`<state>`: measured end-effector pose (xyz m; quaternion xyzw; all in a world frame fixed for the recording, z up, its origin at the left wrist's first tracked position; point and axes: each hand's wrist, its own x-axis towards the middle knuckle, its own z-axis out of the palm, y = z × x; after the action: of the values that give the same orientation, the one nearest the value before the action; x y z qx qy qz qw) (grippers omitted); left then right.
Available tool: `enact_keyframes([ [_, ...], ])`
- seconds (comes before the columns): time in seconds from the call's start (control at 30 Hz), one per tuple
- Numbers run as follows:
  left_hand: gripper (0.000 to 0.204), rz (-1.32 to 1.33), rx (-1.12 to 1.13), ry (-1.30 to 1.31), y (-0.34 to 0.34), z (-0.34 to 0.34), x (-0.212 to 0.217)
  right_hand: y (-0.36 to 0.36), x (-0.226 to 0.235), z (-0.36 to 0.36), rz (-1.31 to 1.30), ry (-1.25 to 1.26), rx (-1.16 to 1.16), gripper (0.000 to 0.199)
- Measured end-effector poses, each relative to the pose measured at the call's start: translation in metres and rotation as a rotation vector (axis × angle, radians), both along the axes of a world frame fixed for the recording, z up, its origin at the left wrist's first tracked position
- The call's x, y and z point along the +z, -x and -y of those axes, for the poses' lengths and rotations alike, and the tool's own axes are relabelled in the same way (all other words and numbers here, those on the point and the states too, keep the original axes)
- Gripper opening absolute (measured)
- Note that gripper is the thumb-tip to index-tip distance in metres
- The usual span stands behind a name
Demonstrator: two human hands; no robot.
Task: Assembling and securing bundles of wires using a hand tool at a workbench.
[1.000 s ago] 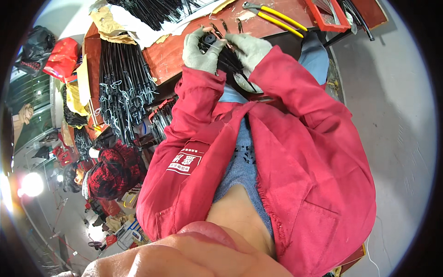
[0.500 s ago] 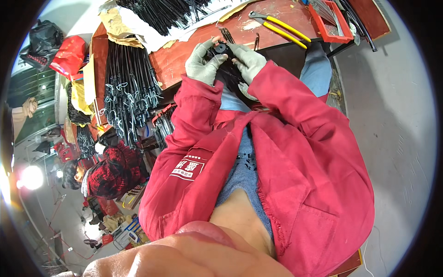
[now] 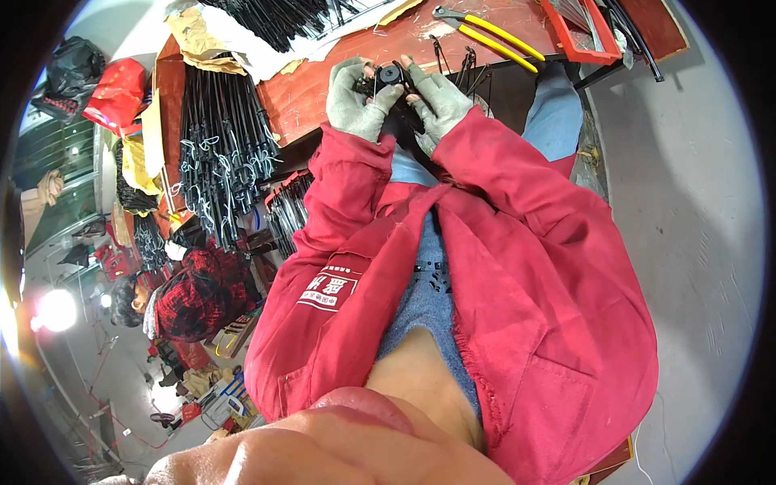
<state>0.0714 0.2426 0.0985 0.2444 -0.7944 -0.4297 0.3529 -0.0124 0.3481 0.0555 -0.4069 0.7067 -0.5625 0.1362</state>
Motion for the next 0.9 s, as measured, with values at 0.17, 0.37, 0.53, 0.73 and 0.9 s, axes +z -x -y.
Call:
enact_keyframes([
  [0.17,0.043,-0.108,-0.176,-0.376,-0.001,0.005,-0.005,0.0,0.008,-0.002,0.059,0.001,0.036,0.044],
  [0.37,0.038,-0.15,-0.138,-0.535,-0.002,0.004,0.002,0.007,0.0,0.004,0.07,0.111,0.128,0.045],
  [0.53,0.035,0.003,-0.062,-0.337,-0.001,-0.003,0.011,0.009,0.004,0.001,0.048,0.034,0.158,0.052],
  [0.73,0.034,-0.173,-0.162,-0.46,-0.007,0.01,0.005,0.023,-0.008,0.008,0.052,0.105,0.343,0.053],
  [0.9,0.036,0.021,-0.157,-0.225,-0.013,0.009,0.004,0.012,0.001,0.005,-0.059,0.045,0.324,0.056],
])
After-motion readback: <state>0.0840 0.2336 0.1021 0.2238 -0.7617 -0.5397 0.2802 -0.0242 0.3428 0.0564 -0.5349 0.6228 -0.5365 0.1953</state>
